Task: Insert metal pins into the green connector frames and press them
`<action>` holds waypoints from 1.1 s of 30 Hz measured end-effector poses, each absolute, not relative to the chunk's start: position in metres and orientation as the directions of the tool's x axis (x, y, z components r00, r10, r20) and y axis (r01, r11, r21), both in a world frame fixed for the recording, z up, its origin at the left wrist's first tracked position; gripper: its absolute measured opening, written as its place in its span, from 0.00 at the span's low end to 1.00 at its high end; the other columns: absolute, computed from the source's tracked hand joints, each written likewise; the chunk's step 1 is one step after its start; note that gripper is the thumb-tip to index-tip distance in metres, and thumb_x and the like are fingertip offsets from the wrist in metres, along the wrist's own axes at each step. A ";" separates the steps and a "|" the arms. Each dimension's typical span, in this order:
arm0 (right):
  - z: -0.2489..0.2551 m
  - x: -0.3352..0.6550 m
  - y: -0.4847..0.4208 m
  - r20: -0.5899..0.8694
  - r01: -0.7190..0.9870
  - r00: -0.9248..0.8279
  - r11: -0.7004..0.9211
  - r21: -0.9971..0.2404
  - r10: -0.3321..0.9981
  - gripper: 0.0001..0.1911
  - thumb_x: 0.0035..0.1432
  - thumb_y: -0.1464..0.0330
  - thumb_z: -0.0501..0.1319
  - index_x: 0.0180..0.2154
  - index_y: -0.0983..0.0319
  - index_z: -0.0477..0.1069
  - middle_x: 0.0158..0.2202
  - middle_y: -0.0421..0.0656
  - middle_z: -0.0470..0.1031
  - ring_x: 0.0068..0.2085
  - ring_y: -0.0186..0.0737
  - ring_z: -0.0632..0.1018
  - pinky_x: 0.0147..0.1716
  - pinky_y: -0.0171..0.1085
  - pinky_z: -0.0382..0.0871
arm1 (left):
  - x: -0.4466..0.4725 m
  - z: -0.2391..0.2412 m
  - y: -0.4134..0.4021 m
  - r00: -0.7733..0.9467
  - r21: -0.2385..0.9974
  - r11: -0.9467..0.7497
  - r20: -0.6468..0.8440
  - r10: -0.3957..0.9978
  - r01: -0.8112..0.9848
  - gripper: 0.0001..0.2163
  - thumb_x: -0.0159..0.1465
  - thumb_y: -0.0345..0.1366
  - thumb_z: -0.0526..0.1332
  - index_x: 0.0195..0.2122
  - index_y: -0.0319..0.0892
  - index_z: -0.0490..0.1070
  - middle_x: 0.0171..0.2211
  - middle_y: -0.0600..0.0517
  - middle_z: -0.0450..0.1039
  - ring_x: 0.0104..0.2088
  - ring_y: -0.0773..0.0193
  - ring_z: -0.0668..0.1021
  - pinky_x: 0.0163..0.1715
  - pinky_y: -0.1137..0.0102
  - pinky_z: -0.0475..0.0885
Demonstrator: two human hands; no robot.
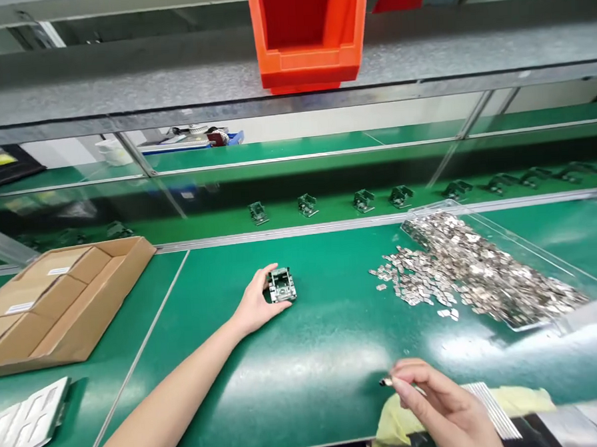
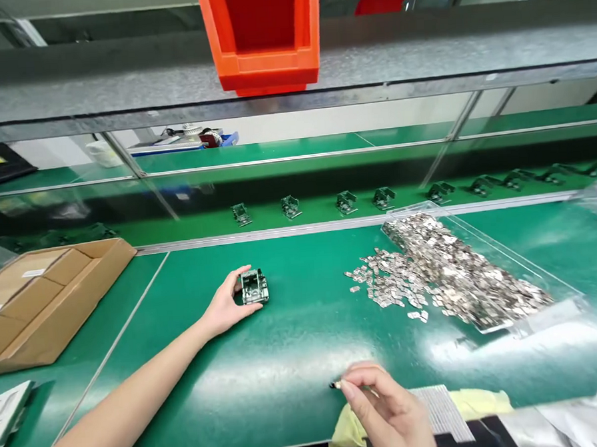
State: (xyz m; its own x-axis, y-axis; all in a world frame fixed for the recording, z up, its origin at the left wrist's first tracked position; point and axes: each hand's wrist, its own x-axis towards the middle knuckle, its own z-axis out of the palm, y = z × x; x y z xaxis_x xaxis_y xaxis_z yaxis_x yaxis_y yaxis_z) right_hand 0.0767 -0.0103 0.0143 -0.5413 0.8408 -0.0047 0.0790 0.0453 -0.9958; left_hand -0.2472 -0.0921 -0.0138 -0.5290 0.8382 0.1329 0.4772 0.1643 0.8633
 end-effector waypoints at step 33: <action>0.001 0.045 -0.050 0.272 0.200 -0.360 0.358 -0.912 0.892 0.05 0.60 0.68 0.61 0.31 0.59 0.71 0.45 0.47 0.68 0.49 0.46 0.71 0.45 0.42 0.66 | -0.094 -0.019 -0.107 -0.166 0.982 -0.117 0.092 0.982 -0.147 0.13 0.67 0.34 0.56 0.52 0.48 0.60 0.33 0.54 0.68 0.29 0.72 0.71 0.31 0.78 0.70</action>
